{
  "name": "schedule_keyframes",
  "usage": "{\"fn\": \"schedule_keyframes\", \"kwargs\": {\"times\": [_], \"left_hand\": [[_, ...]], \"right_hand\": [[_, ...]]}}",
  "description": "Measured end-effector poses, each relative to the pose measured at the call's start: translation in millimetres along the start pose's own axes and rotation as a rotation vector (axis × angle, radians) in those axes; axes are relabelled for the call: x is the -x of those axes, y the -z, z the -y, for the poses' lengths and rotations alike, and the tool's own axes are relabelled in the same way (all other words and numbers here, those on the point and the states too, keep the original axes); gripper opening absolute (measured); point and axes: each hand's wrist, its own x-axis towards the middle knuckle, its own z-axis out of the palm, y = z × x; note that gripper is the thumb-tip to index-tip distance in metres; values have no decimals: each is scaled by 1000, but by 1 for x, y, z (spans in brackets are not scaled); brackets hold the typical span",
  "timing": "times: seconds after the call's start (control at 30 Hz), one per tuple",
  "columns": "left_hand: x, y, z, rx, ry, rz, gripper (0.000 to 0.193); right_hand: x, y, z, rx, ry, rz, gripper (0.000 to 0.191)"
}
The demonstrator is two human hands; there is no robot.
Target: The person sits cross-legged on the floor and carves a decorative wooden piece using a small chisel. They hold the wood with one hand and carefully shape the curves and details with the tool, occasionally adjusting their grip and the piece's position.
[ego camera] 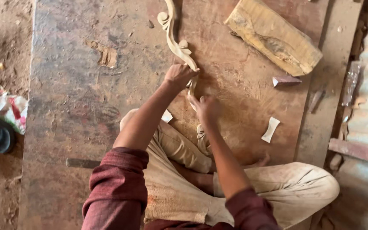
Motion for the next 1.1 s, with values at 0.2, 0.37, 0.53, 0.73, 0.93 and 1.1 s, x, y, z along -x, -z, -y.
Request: {"fn": "schedule_keyframes", "kwargs": {"times": [0.2, 0.37, 0.53, 0.73, 0.93, 1.1], "left_hand": [[1, -1, 2, -184, -57, -225, 53], [6, 6, -3, -53, -9, 27, 74], [2, 13, 2, 10, 48, 140, 62], [-1, -9, 1, -40, -15, -59, 57], [-1, -4, -2, -7, 24, -60, 46], [8, -3, -6, 56, 28, -69, 60]], "right_hand": [[-13, -9, 0, 348, 348, -243, 49], [-17, -13, 6, 314, 383, -500, 67], [-16, -6, 8, 153, 107, -22, 57], [-17, -9, 7, -25, 45, -72, 57], [-13, -10, 4, 21, 12, -75, 55], [-12, -10, 7, 4, -25, -62, 64]]}}
